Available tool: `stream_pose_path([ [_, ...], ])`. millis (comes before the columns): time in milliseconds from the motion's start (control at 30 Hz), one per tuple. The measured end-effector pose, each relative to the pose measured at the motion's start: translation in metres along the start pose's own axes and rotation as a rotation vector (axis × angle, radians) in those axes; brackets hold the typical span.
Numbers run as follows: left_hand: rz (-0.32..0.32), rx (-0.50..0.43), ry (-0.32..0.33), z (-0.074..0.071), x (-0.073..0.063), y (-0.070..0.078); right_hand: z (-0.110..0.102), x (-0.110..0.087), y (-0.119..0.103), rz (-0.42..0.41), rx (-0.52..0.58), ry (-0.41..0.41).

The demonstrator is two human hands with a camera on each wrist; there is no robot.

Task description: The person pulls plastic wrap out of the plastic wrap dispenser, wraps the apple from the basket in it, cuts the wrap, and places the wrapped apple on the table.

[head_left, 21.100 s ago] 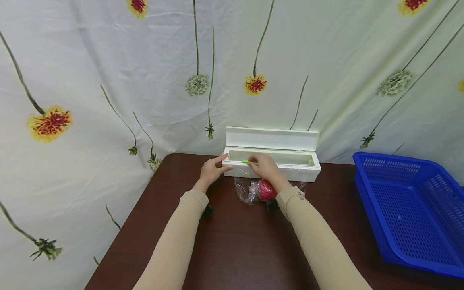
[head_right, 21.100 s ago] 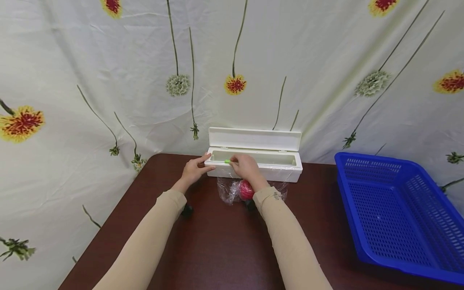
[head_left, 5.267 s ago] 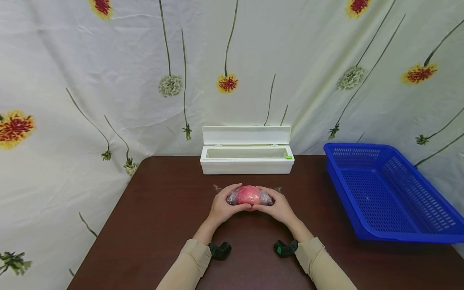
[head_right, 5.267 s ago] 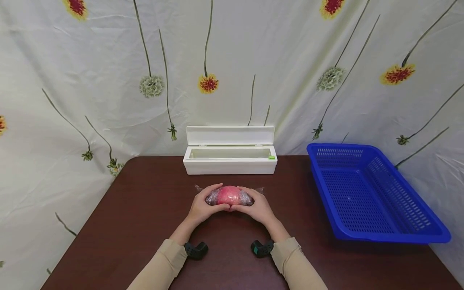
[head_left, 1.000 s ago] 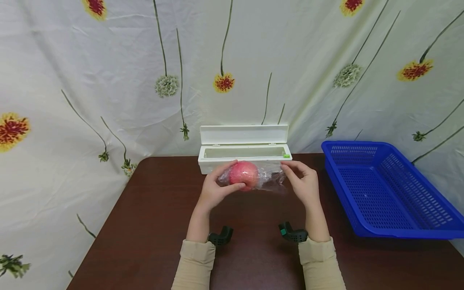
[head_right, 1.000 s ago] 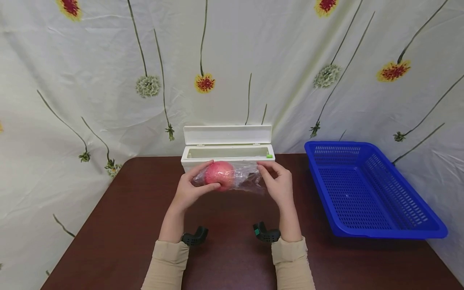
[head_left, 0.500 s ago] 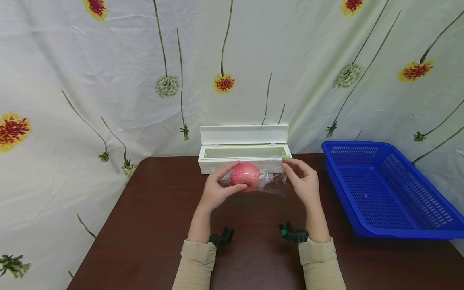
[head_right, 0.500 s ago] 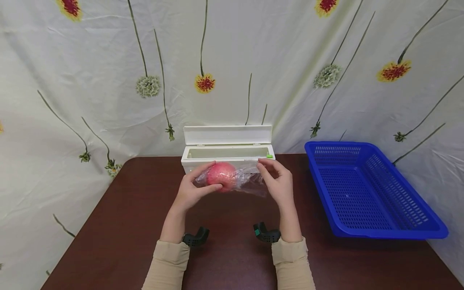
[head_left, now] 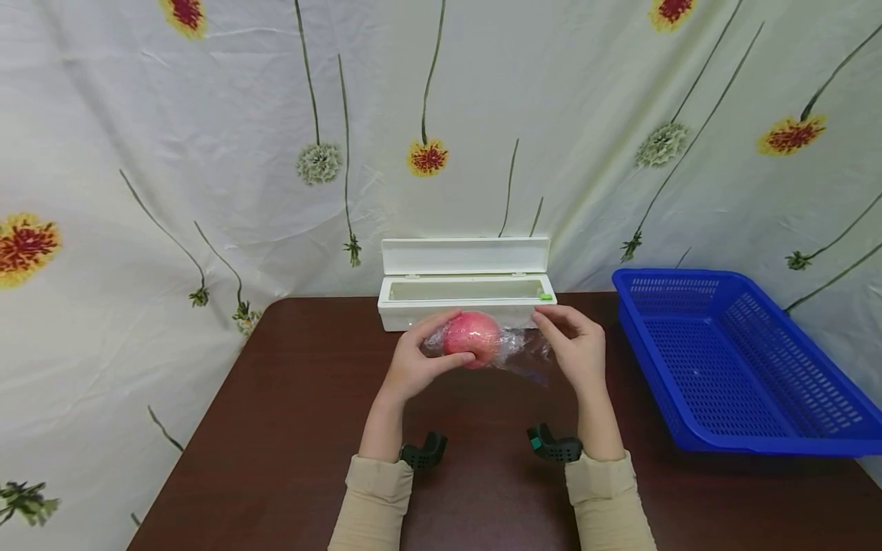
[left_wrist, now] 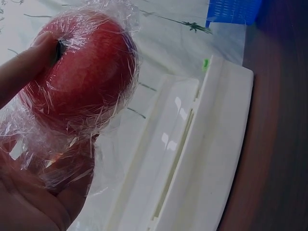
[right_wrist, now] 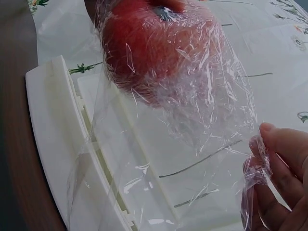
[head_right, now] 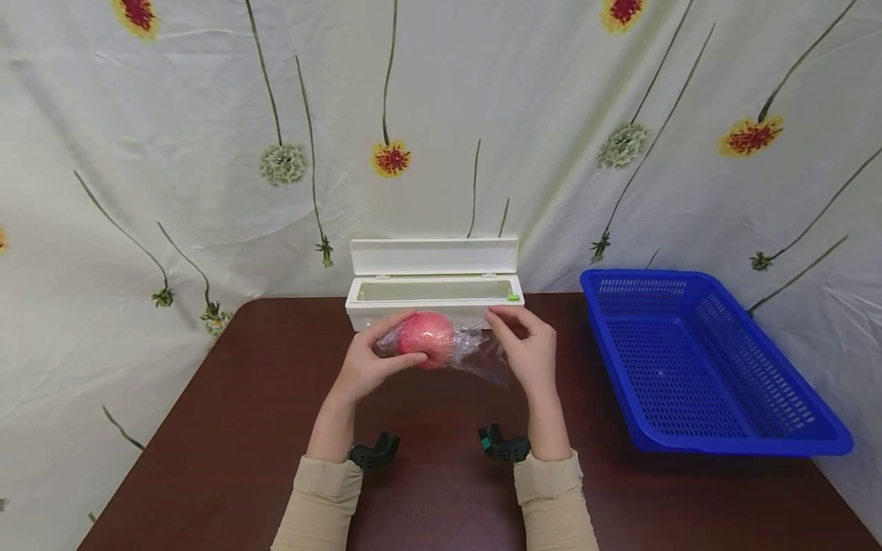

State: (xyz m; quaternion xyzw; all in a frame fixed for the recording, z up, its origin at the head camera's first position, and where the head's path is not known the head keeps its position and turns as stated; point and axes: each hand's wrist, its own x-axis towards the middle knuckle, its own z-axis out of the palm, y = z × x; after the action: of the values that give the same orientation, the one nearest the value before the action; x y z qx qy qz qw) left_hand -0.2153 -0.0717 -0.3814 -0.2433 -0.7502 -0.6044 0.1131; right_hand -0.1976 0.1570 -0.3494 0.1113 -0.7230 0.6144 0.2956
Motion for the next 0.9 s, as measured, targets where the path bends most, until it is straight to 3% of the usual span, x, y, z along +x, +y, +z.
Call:
stream_pose_path([
  [167,-0.009,-0.003,-0.007,-0.001,-0.003,0.026,-0.001,0.001,0.000,0.002,-0.020,0.049],
  [433,0.010,-0.008,0.013,-0.001,-0.003,0.029,-0.004,0.003,0.004,0.093,-0.038,0.137],
  [667,0.012,-0.033,0.017,-0.002,-0.004,0.029,-0.012,0.009,0.047,0.160,0.077,0.182],
  [833,0.023,-0.041,-0.007,-0.002,-0.003,0.028,-0.021,0.017,0.111,0.154,0.173,0.181],
  [900,0.026,-0.044,-0.007,-0.002,-0.003,0.027,-0.021,0.017,0.112,0.171,0.175,0.191],
])
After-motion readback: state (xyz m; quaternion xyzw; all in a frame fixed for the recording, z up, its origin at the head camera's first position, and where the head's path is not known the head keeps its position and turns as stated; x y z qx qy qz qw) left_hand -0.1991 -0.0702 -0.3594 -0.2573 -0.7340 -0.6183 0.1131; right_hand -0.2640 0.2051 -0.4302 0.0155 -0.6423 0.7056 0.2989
